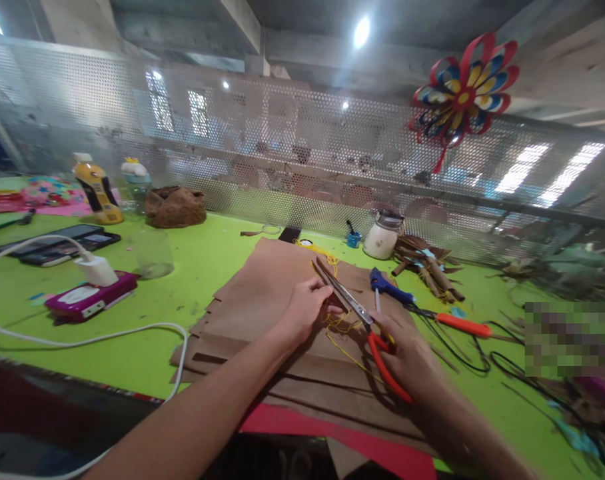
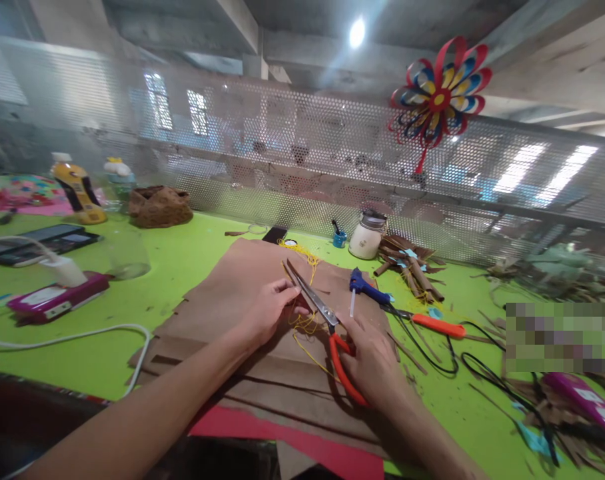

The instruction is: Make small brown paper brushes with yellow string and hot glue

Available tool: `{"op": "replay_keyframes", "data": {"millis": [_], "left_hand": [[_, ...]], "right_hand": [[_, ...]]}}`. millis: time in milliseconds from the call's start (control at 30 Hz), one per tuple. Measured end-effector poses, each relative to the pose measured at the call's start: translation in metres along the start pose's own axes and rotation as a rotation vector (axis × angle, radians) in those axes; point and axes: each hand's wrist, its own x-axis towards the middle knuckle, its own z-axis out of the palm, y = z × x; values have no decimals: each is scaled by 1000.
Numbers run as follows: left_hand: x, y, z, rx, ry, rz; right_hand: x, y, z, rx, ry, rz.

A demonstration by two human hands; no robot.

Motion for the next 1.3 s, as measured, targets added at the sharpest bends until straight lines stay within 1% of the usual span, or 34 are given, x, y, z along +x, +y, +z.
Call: {"op": "replay_keyframes", "data": {"millis": [200, 300, 400, 533, 733, 933, 1067, 1300], "left_hand": [[-3, 1, 4, 18, -5, -8], [-5, 0, 5, 15, -33, -3], [-5, -2, 5, 10, -33, 7], [-4, -3, 4, -1, -18, -1], [-5, -2, 4, 5, -7, -13], [-4, -9, 5, 19, -27, -28], [-4, -12, 6, 40, -51, -22], [-6, -11, 5, 7, -47, -21]], "right_hand": [[2, -4, 0, -34, 72, 2], [3, -7, -1, -30, 77, -7], [3, -8, -1, -28, 83, -14], [3, -6, 1, -33, 72, -20], [2, -3, 4, -53, 11, -2], [4, -7, 3, -81, 53, 17], [8, -12, 1, -40, 36, 19], [8, -16, 0, 11, 45, 14]]}}
